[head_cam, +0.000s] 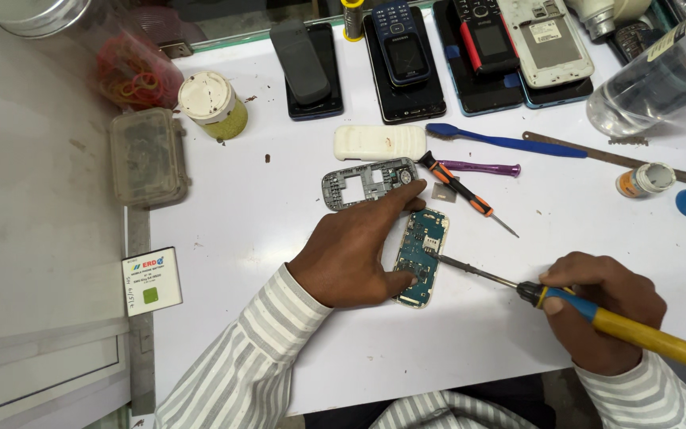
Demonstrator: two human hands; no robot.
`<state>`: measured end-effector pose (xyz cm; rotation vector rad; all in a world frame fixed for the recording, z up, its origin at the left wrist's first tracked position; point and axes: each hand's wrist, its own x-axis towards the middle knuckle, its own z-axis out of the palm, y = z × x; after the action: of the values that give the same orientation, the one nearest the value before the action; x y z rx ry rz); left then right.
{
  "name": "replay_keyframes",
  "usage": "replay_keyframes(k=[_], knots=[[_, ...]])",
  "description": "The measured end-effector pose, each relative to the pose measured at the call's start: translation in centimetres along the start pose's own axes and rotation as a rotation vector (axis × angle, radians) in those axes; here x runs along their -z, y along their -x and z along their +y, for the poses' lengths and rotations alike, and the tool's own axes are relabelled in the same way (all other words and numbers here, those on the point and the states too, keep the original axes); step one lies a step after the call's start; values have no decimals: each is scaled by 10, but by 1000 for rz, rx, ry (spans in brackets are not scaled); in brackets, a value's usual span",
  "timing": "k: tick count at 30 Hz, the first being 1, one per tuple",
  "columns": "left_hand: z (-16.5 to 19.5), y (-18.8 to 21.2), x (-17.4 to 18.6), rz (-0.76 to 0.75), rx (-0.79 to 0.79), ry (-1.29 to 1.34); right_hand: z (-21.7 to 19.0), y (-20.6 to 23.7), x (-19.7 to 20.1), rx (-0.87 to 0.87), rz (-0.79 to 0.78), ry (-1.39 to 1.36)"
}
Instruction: The person disassembles a feature phone on a white workbench, lifting the keypad and separating the housing, then works on the exposed motherboard with a screwdriver and a soldering iron, prying and reworking components on the board while holding the phone in one hand.
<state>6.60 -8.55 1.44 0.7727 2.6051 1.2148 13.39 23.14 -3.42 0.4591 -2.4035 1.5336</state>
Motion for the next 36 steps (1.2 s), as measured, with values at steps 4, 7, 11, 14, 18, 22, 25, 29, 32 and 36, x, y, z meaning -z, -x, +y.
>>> replay_keyframes(k=[4,7,11,14,18,22,25,29,32,36], knots=[[1,0,1,-6,14,2,-1,-1,0,15,3,-23],[1,-1,2,-15,19,7,-3,-2,0,-26,-25,-6],[2,-1,2,-13,18,7,-4,-3,1,-26,-30,-14],[2,0,1,-13,14,13,-4,-2,1,-13,-16,-3],[1,0,2,-16,17,12,-2,-3,1,2,-7,14],[3,-1,2,-14,16,13,-3,-3,0,-28,-18,17],[3,-1,2,-25,35,13,-4,-4,1,16,-15,19],[4,-1,3,-23,31,15,-4,-5,1,8,-15,-21],[4,-1,3,-26,27,10,-4,-4,1,3,-27,-23],[4,-1,3,-25,32,14,-3,-4,1,6,-18,-19]])
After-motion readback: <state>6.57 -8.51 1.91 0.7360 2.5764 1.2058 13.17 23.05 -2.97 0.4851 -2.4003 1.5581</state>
